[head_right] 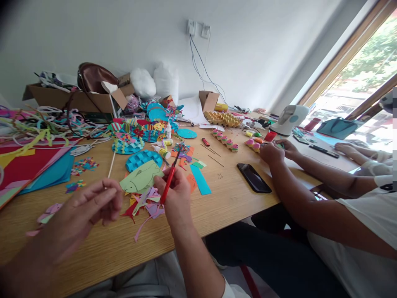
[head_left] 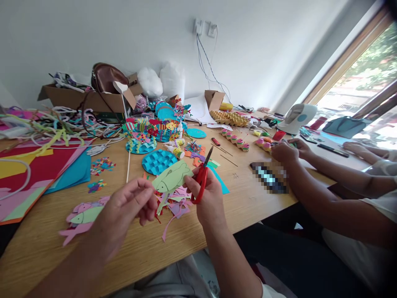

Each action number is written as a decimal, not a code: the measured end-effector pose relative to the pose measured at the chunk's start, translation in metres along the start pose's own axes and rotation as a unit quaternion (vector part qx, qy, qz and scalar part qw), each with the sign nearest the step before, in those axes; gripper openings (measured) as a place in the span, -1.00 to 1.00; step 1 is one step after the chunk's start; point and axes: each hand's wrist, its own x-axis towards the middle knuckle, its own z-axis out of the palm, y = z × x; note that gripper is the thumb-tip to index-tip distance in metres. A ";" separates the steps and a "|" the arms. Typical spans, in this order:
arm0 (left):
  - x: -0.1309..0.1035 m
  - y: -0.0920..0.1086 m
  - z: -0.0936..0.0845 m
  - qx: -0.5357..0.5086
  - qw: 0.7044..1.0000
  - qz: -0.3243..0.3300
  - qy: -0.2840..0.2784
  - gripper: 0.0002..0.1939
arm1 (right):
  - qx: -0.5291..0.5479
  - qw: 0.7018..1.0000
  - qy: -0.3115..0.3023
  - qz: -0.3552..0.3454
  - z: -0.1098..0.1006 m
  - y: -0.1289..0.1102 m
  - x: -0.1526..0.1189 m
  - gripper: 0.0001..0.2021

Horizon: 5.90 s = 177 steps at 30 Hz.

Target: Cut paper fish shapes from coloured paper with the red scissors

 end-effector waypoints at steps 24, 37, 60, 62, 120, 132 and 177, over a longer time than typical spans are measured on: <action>0.006 -0.025 0.016 -0.105 0.990 -0.004 0.093 -0.87 | 0.033 0.998 -0.025 0.052 0.022 0.021 -0.020 -0.79; 0.011 -0.017 0.014 -0.103 0.986 0.035 0.129 -0.90 | -0.087 0.949 -0.236 0.192 0.000 0.031 -0.070 -0.53; 0.007 -0.023 0.033 -0.132 0.980 0.017 0.146 -0.90 | -0.024 0.955 -0.215 0.203 0.004 0.038 -0.063 -0.49; 0.007 -0.023 0.034 -0.139 0.979 0.017 0.148 -0.89 | -0.026 0.956 -0.213 0.200 0.003 0.038 -0.063 -0.50; 0.012 -0.020 0.008 -0.036 0.999 -0.002 -0.009 -0.86 | -0.130 0.913 -0.291 0.253 -0.019 0.012 -0.053 -0.51; 0.018 -0.010 0.006 0.035 0.999 -0.008 -0.029 -0.82 | -0.131 0.913 -0.288 0.258 -0.024 0.019 -0.054 -0.50; 0.017 -0.011 0.012 -0.039 0.997 -0.054 -0.040 -0.82 | -0.065 0.913 -0.307 0.262 -0.027 0.027 -0.052 -0.48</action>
